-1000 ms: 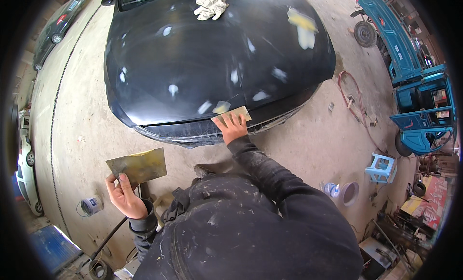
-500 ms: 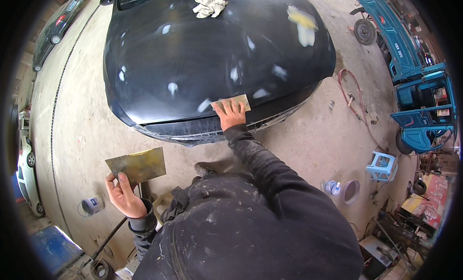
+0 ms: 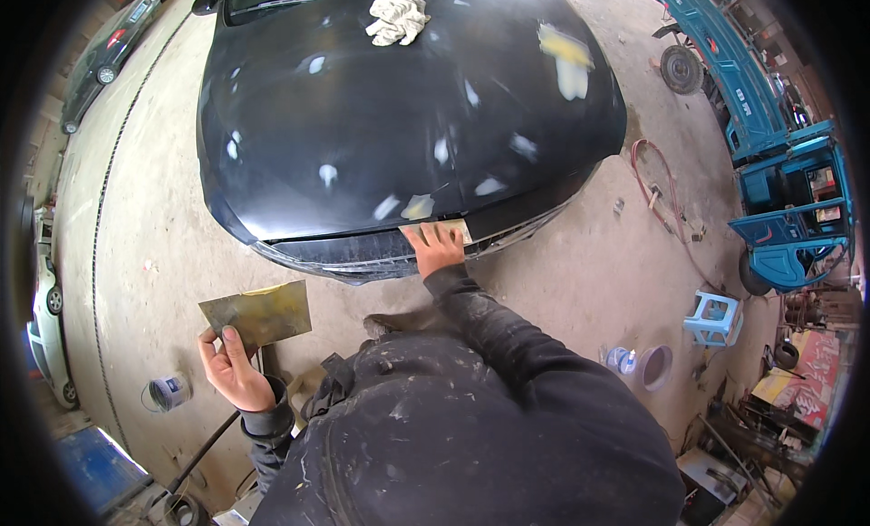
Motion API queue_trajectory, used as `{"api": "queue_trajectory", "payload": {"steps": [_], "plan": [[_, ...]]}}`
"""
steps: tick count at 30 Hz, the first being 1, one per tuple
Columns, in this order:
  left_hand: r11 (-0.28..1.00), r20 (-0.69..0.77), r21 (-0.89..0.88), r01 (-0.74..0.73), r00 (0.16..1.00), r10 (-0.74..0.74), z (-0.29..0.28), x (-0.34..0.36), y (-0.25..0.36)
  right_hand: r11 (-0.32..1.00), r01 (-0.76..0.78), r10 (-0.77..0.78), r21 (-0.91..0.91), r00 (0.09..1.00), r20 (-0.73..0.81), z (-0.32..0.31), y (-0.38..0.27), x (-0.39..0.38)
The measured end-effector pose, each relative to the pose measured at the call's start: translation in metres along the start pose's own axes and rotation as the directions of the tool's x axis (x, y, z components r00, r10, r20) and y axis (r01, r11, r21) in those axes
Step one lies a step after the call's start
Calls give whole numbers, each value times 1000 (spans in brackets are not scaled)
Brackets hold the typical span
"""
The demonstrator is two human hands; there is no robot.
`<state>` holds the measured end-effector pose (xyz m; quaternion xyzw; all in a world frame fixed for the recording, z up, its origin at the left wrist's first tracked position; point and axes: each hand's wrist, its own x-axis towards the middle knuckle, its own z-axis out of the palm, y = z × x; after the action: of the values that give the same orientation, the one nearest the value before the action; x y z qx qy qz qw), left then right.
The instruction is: The person sands the hood of a black car using a sanding block and sandpaper. They repeatedly rub the surface in multiple areas, occasionally switching between sandpaper sheets and inspecting the sanded spots.
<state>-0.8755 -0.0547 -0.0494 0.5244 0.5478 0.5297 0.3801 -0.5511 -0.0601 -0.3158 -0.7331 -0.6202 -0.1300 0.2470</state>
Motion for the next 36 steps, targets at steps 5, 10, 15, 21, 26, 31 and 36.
{"api": "queue_trajectory", "payload": {"steps": [5, 10, 15, 21, 26, 31, 36], "plan": [[1000, 5, -9, 5, 1000, -5, -3, 1, -5, 998, 5, -6, -59, 1000, -22, -5, 3, 28], [999, 17, -32, -3, 1000, 4, -5, 3, -7, 993, -68, 69, -101, 998, 4, 8, 10, 49], [999, 17, -45, 21, 1000, -20, -6, 2, -6, 992, -89, 86, -87, 996, -29, 22, 11, 43], [1000, 22, -13, 10, 1000, -10, -6, 6, -9, 992, -82, 76, -94, 995, -60, 33, 11, 31], [1000, 29, -26, 14, 999, -13, -4, 8, -9, 993, -64, 56, -99, 994, -90, 33, 4, 17], [999, 35, -37, 36, 999, -35, -2, 9, -8, 995, -37, 33, -91, 999, -41, 22, -7, 2], [1000, 16, -2, 5, 1000, -5, -4, 13, -8, 992, -125, 122, 14, 982, 146, -10, -14, -8]]}}
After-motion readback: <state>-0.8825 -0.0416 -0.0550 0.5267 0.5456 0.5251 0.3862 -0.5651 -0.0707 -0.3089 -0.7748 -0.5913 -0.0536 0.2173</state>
